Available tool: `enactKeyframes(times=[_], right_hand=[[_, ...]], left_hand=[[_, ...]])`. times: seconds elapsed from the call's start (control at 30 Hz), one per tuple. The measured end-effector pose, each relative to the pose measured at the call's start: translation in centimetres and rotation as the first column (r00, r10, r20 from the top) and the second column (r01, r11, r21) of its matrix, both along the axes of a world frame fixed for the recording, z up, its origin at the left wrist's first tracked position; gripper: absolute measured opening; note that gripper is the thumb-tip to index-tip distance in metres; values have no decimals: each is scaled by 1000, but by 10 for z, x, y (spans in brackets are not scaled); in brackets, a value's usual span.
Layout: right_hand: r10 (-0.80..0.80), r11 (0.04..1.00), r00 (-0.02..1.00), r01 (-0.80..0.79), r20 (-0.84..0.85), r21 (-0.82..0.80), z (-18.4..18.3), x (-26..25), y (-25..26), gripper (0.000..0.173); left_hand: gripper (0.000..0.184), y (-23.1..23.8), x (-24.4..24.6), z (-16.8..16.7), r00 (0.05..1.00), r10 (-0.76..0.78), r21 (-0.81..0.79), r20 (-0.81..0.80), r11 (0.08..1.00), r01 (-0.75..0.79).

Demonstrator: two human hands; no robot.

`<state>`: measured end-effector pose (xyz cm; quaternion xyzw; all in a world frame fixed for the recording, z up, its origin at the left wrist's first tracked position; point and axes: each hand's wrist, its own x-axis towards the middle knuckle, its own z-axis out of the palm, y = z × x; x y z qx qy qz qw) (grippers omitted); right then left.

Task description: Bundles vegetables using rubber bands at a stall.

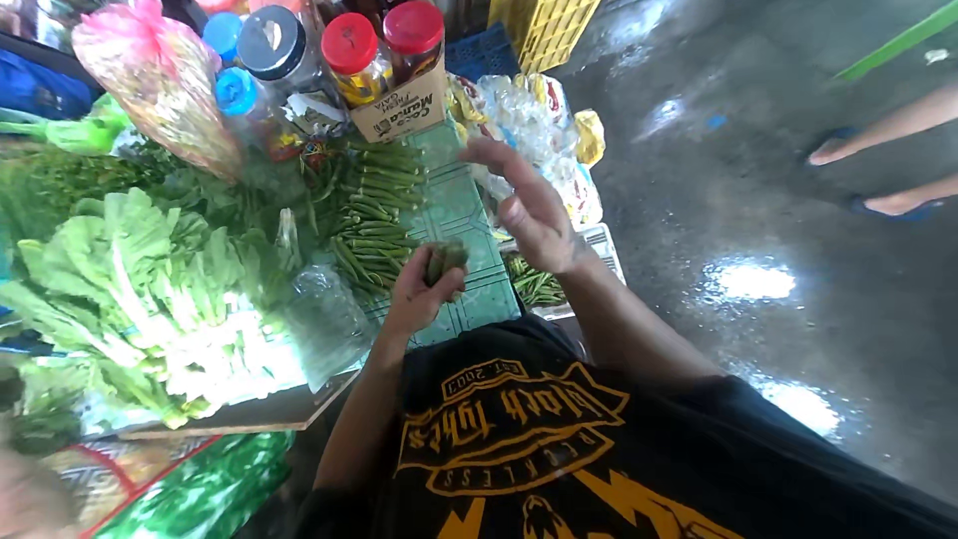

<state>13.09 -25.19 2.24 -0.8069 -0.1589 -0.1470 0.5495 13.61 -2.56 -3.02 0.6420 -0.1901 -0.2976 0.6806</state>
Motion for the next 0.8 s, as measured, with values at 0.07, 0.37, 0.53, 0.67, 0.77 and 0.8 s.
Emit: enactKeyframes(times=[0.07, 0.37, 0.53, 0.67, 0.77, 0.8], right_hand=[[91, 944, 989, -122, -113, -306, -4, -8, 17, 91], [105, 944, 687, 159, -719, 290, -120, -88, -23, 37], [-160, 767, 321, 635, -934, 87, -195, -133, -119, 38], [-647, 745, 63, 268, -760, -611, -224, -139, -150, 91], [-667, 744, 271, 181, -694, -644, -196, -111, -123, 75], [-588, 803, 374, 164, -717, -573, -187, -99, -107, 59]], left_hand=[[40, -8, 2, 9, 973, -134, 214, 190, 972, 92], [86, -44, -23, -17, 957, -291, 601, 11, 767, 226], [55, 15, 4, -55, 981, -23, 855, 194, 493, -158], [52, 42, 24, -75, 895, -339, 949, 291, 221, -225], [52, 52, 28, -78, 791, -508, 934, 340, 278, -223], [53, 55, 29, -75, 773, -490, 906, 403, 336, -259]])
